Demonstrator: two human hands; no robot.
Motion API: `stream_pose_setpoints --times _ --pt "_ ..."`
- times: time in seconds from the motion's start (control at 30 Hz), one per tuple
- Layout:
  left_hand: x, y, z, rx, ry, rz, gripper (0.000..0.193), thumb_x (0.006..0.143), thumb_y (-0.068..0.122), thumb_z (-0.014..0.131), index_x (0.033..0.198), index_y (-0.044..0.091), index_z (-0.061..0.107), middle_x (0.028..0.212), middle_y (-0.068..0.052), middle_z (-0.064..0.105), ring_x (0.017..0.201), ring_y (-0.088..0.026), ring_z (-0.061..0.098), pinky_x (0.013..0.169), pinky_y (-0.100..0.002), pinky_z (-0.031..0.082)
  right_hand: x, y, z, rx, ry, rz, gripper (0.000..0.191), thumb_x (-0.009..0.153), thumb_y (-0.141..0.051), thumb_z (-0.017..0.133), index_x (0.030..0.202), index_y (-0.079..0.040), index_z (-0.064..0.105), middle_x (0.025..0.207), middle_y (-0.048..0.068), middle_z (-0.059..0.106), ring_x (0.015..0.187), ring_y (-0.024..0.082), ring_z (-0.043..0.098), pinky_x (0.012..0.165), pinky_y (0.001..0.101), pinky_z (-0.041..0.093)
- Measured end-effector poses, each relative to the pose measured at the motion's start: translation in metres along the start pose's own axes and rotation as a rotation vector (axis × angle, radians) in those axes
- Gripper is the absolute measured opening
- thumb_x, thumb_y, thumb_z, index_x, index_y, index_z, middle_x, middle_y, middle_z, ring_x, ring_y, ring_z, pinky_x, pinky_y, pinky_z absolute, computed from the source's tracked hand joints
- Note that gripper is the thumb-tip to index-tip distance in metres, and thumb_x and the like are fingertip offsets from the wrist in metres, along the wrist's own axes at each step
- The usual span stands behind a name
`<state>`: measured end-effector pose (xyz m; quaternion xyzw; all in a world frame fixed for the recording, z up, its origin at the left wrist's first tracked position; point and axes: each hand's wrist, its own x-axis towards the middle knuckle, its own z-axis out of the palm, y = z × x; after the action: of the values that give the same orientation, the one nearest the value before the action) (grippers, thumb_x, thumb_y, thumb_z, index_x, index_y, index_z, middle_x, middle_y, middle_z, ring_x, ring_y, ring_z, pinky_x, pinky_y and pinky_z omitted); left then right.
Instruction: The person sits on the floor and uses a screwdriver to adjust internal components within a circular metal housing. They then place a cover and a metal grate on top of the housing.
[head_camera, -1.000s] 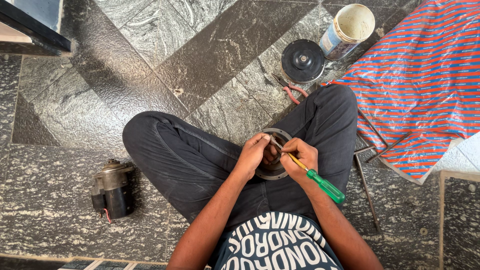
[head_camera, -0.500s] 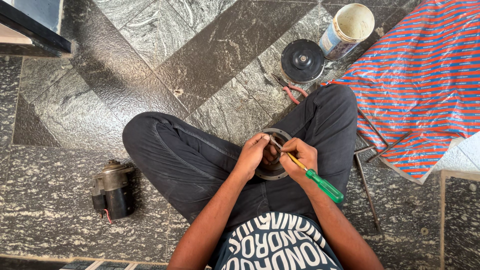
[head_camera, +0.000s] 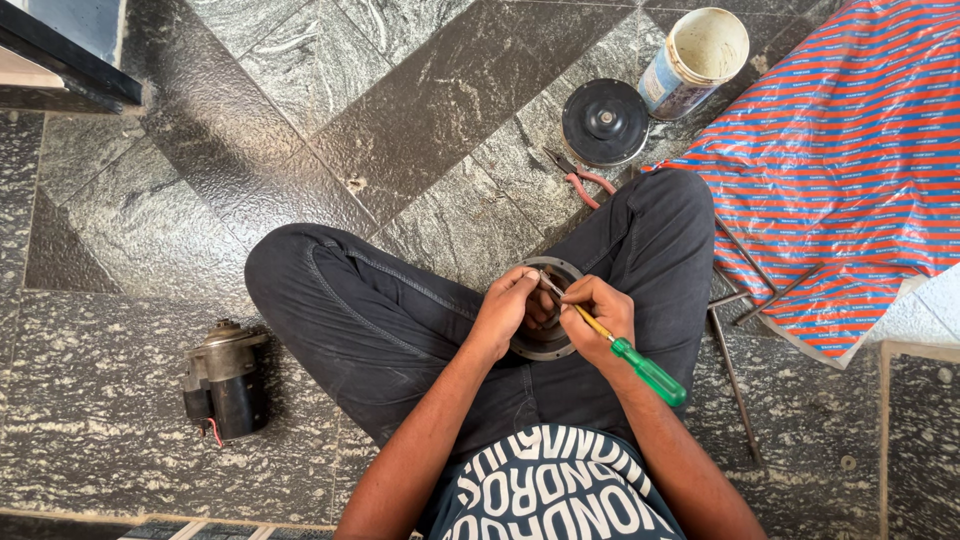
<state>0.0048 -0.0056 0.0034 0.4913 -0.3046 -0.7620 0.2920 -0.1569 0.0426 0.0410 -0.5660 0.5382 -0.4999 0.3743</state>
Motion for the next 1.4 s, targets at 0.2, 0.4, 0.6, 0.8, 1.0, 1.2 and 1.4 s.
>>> stream_pose_setpoints --times 0.2,0.4,0.6,0.8,1.0,1.2,1.4 --pt "0.0005 -0.0006 -0.0004 0.004 -0.003 -0.003 0.028 0.110 0.025 0.045 0.098 0.007 0.063 0.075 -0.001 0.068 0.063 -0.011 0.060 0.059 -0.027 0.048 -0.0002 0.0008 0.0007 -0.001 0.008 -0.033 0.008 0.083 0.009 0.064 0.089 0.003 0.063 0.085 0.007 0.069 0.066 0.006 0.060 0.058 0.0217 0.047" --pt "0.0002 0.0003 -0.0009 0.020 -0.002 0.002 0.029 0.109 0.024 0.043 0.099 0.008 0.065 0.074 -0.001 0.067 0.062 -0.011 0.060 0.058 -0.027 0.048 0.0013 0.0002 0.0014 -0.011 0.023 -0.080 0.010 0.084 0.009 0.065 0.090 0.002 0.062 0.087 0.007 0.069 0.069 0.006 0.061 0.060 0.0221 0.049" --pt "0.0005 0.0001 -0.0007 0.025 -0.002 -0.006 0.029 0.109 0.024 0.044 0.099 0.008 0.065 0.074 -0.001 0.066 0.062 -0.011 0.059 0.058 -0.027 0.047 0.0009 -0.0003 0.0017 -0.004 0.034 -0.028 0.009 0.085 0.008 0.065 0.092 0.003 0.062 0.088 0.007 0.069 0.069 0.005 0.060 0.061 0.0217 0.050" --pt "0.0000 0.0000 -0.0002 0.011 -0.011 0.008 0.029 0.110 0.024 0.044 0.099 0.008 0.065 0.074 -0.001 0.066 0.061 -0.011 0.058 0.057 -0.027 0.047 0.0006 0.0001 0.0024 0.008 0.053 0.010 0.008 0.087 0.007 0.065 0.093 0.003 0.062 0.090 0.007 0.068 0.068 0.004 0.060 0.059 0.0212 0.050" --pt "0.0001 0.0016 0.0002 0.019 -0.004 -0.008 0.029 0.110 0.023 0.042 0.100 0.008 0.065 0.075 -0.001 0.066 0.061 -0.010 0.058 0.058 -0.027 0.047 0.0011 0.0008 0.0022 0.009 0.033 0.018 0.007 0.087 0.007 0.065 0.093 0.003 0.062 0.088 0.006 0.069 0.067 0.004 0.059 0.058 0.0209 0.049" --pt "0.0007 0.0002 0.0003 0.018 -0.006 -0.012 0.029 0.110 0.024 0.042 0.099 0.008 0.063 0.074 -0.001 0.066 0.061 -0.010 0.058 0.057 -0.027 0.047 0.0011 0.0015 0.0005 0.022 0.006 -0.008 0.007 0.087 0.008 0.065 0.092 0.003 0.062 0.087 0.006 0.069 0.068 0.004 0.059 0.059 0.0211 0.049" --pt "0.0018 -0.0025 -0.0002 0.023 -0.007 -0.005 0.029 0.111 0.024 0.042 0.098 0.008 0.062 0.075 -0.001 0.066 0.061 -0.010 0.057 0.058 -0.027 0.047 0.0012 0.0001 0.0016 0.014 0.009 -0.012 0.008 0.086 0.008 0.065 0.091 0.003 0.062 0.086 0.006 0.068 0.066 0.004 0.058 0.058 0.0212 0.047"
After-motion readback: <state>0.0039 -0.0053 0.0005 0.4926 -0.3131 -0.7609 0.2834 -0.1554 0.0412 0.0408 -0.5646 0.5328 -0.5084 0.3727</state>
